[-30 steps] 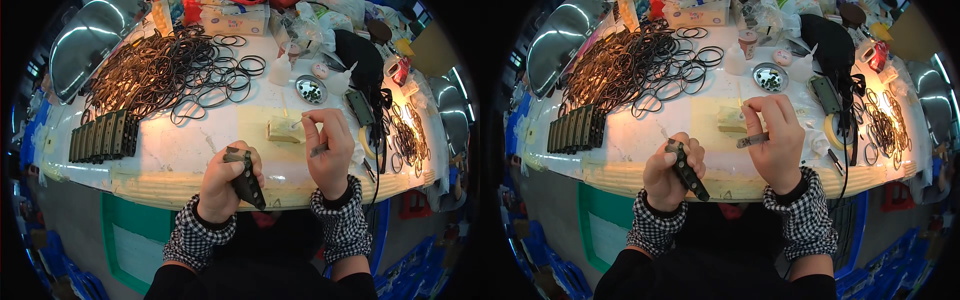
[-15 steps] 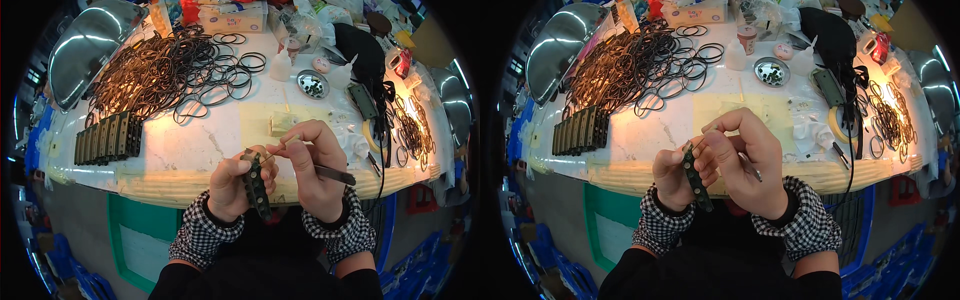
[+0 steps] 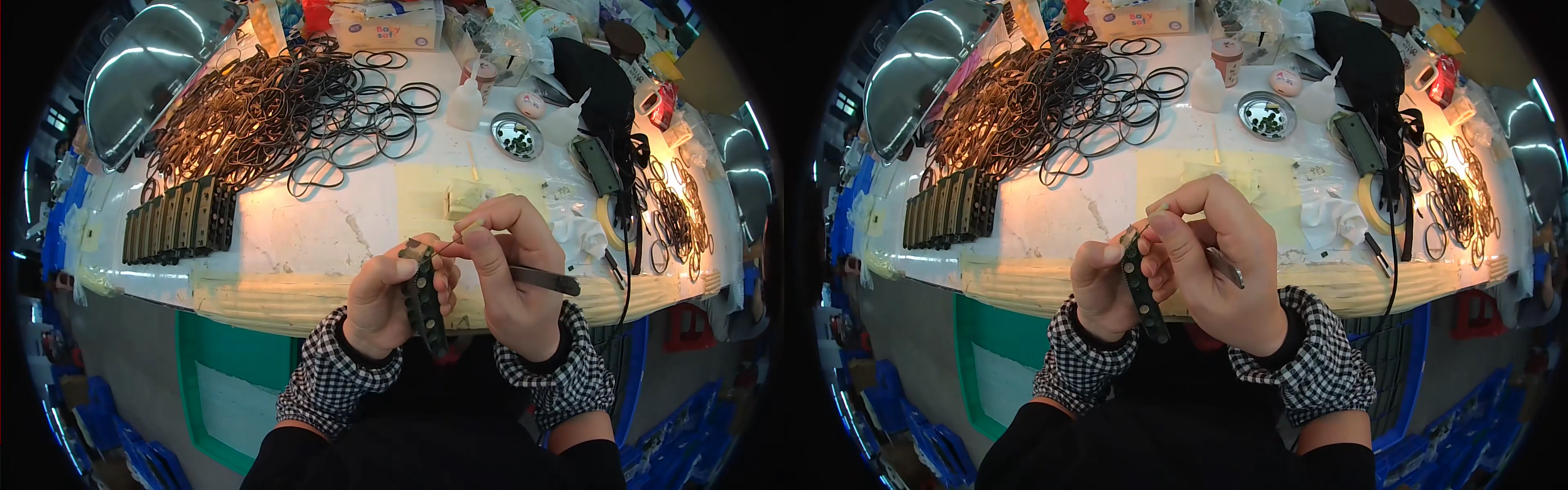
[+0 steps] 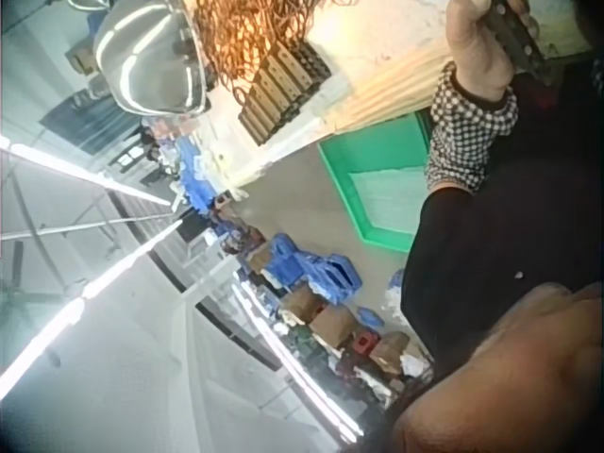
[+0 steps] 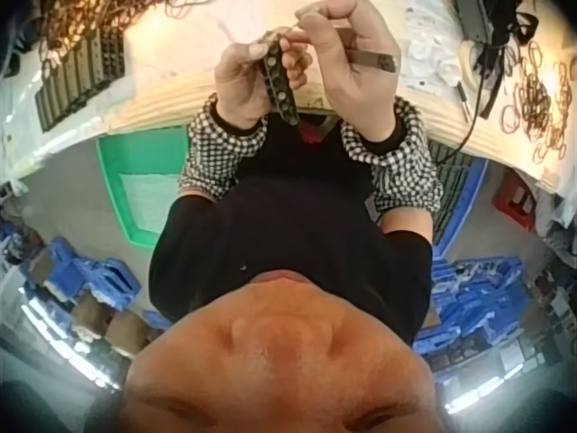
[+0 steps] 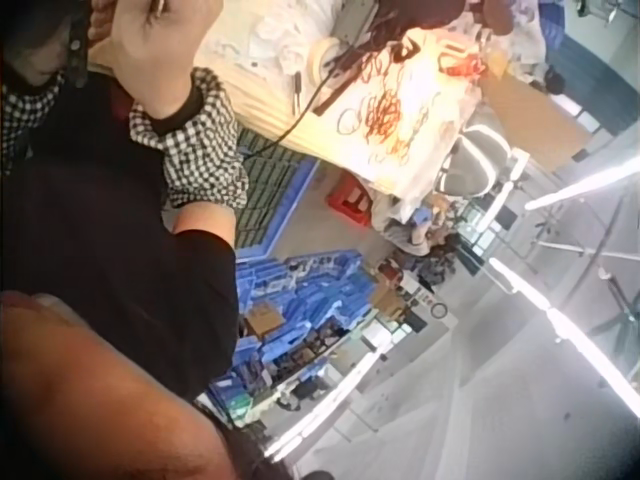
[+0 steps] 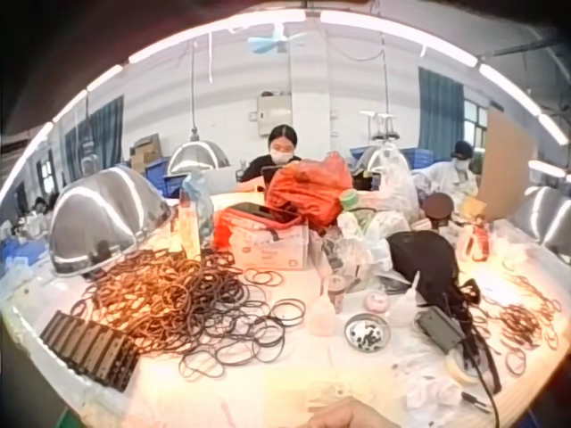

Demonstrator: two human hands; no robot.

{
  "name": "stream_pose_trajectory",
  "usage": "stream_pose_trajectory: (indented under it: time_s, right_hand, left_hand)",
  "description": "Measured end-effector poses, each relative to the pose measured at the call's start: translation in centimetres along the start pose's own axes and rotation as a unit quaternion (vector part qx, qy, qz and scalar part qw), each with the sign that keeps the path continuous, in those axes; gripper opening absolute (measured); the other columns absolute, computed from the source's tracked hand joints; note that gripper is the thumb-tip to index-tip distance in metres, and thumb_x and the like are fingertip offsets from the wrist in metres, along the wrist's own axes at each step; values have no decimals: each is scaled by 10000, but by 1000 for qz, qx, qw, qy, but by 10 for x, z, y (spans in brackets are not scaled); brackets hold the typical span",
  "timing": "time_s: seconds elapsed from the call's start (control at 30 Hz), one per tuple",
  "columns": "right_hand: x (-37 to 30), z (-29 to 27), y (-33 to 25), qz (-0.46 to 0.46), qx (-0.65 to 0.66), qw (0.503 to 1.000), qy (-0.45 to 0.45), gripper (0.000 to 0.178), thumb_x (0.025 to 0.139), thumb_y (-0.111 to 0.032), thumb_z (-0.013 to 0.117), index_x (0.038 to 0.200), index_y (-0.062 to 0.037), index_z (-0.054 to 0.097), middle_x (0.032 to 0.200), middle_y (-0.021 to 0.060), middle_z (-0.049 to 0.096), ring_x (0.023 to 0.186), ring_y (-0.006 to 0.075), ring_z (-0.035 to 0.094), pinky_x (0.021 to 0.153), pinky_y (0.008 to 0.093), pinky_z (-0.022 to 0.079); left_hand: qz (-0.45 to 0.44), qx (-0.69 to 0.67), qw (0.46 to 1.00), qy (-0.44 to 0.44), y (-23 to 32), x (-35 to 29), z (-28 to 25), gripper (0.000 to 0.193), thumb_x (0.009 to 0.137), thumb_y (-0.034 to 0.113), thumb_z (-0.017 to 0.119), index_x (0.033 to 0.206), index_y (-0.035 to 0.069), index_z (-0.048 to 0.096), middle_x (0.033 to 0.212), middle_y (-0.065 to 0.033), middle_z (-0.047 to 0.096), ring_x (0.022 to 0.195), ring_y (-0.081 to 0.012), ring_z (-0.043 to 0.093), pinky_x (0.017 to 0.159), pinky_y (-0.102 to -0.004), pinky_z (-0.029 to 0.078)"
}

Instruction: Assembling small green plastic toy components using wires and assembly tools.

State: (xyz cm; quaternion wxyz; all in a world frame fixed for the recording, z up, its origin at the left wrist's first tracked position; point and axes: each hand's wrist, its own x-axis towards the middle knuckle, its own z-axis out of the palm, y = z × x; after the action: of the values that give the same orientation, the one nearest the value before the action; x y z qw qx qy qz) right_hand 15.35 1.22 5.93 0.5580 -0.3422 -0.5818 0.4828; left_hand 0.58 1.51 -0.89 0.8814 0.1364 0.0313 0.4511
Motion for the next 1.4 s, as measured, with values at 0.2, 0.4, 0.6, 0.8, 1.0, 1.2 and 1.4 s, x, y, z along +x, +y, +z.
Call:
stream_pose_trajectory:
  time_s: [0.2, 0.4, 0.6, 0.8, 1.0, 1.2, 1.4]
  right_hand:
    - [-1, 1, 1, 5, 12, 1000, 7, 107, 975, -77, 499, 960, 26, 477, 776, 88, 629, 631, 91, 625, 514, 207, 521]
    - [-2, -1, 3, 1, 17, 1000, 2, 112, 983, -88, 483, 974, 22, 461, 794, 96, 631, 641, 94, 629, 516, 208, 523]
    - [-1, -1, 3, -20, 3, 1000, -10, 93, 978, -64, 482, 971, 27, 470, 816, 95, 634, 644, 89, 628, 509, 208, 530]
    - [-1, 0, 4, -29, 1, 1000, -2, 76, 971, -43, 484, 959, 32, 475, 813, 92, 631, 640, 85, 628, 506, 208, 535]
    - [0, -1, 2, -39, -22, 999, -11, 61, 963, -23, 487, 954, 37, 484, 814, 84, 613, 644, 90, 633, 503, 206, 532]
    - [3, -7, 5, -121, -101, 987, -9, 48, 951, -2, 497, 953, 47, 498, 871, 83, 567, 655, 108, 643, 532, 211, 538]
    - [12, -33, 13, -148, -198, 959, 135, 64, 908, 4, 573, 937, 39, 529, 876, 67, 560, 673, 115, 600, 610, 238, 505]
  left_hand:
    - [0, 3, 1000, 5, 0, 0, 0, 344, 812, 224, 571, 1082, 14, 540, 812, -58, 624, 821, -171, 549, 705, -312, 486]
    - [10, 45, 998, 44, -2, 1, 5, 280, 808, 303, 565, 952, 64, 592, 775, -23, 591, 712, -154, 574, 617, -286, 469]
    - [14, 45, 998, 29, -2, 2, 3, 296, 811, 301, 566, 978, 58, 588, 778, -26, 599, 704, -156, 589, 614, -284, 472]
    - [5, -1, 1000, -10, -1, 2, -2, 334, 807, 234, 580, 1064, 25, 540, 804, -63, 635, 807, -175, 564, 687, -309, 499]
    - [8, 8, 1000, -12, -1, 1, -3, 354, 804, 233, 574, 1077, 8, 554, 802, -62, 635, 785, -175, 567, 688, -305, 502]
    - [1, -7, 1000, -4, -1, 3, 1, 316, 809, 234, 568, 1032, 12, 552, 798, -66, 623, 775, -176, 561, 681, -308, 494]
    - [8, 28, 1000, 1, 1, 3, 0, 222, 815, 272, 590, 894, 84, 502, 801, -28, 497, 731, -148, 457, 629, -280, 442]
